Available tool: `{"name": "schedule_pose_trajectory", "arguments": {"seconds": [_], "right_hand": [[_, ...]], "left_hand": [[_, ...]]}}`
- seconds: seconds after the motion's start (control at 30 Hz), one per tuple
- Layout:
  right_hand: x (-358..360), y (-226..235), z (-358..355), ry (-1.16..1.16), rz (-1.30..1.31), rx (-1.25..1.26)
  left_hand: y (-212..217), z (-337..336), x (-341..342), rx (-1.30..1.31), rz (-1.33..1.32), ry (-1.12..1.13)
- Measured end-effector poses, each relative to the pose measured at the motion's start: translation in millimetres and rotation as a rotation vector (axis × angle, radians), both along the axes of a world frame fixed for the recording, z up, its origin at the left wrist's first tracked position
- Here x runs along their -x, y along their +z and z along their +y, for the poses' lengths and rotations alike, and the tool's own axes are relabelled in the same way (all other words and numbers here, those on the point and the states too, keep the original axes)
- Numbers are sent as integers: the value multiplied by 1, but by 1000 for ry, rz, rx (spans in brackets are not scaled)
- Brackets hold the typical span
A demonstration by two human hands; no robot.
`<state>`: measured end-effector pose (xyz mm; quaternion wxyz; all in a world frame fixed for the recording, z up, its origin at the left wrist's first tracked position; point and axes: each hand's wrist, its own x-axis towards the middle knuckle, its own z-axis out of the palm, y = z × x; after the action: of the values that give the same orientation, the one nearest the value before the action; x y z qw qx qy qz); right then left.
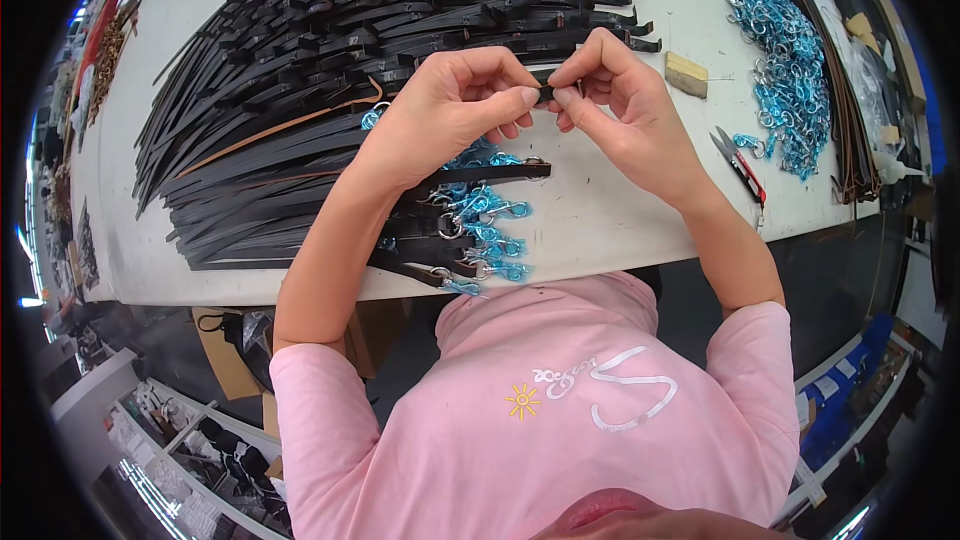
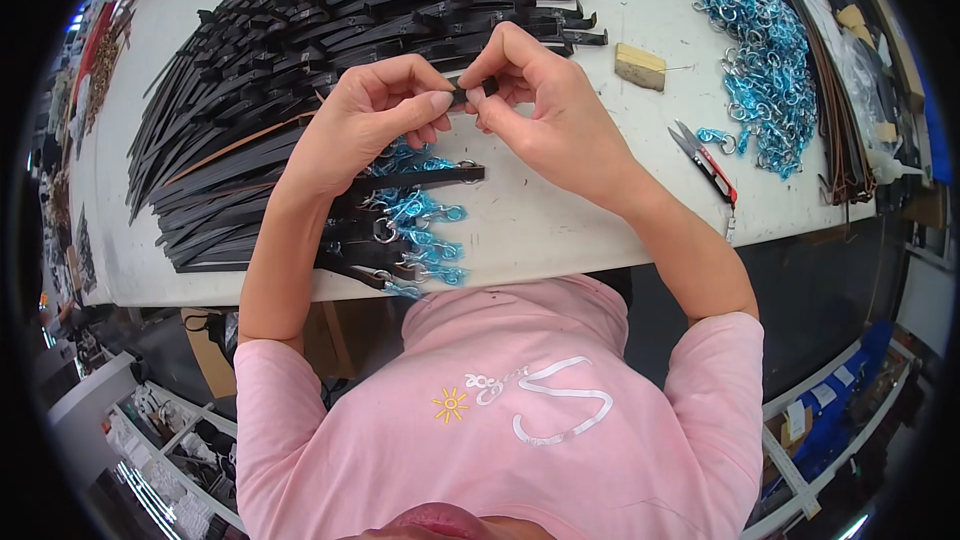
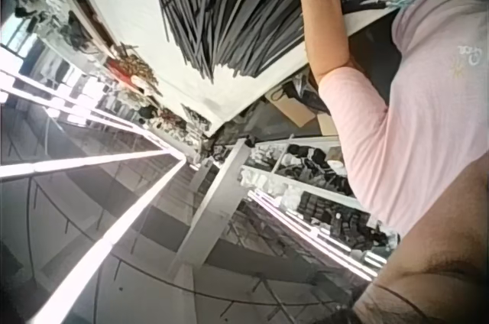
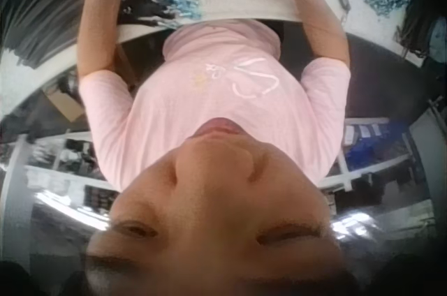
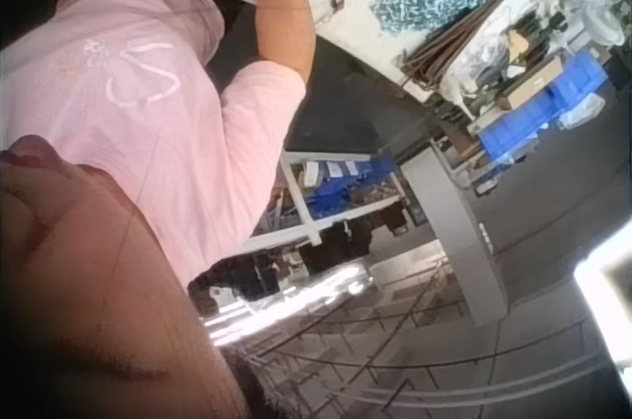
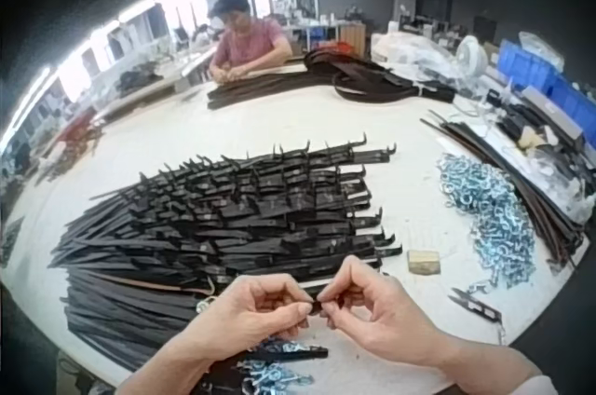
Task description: The person assembles keychains by attaching light blue metal clasps to the ends of black leather straps. They repeatedly pick up a strap, thread the clasp through the leather loop, and secure it, placing the finished items on the table.
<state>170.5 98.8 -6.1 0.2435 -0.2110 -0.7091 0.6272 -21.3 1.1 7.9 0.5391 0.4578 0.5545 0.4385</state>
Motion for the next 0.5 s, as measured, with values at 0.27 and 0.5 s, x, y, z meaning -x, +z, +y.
{"name": "schedule_pose_trajectory", "arguments": {"seconds": [0.27,0.5], "right_hand": [[-1,-7,3,20,-26,-96],[1,-3,5,59,12,19]], "left_hand": [[-8,5,-5,1,53,-27],[3,4,8,73,-53,-51]]}}
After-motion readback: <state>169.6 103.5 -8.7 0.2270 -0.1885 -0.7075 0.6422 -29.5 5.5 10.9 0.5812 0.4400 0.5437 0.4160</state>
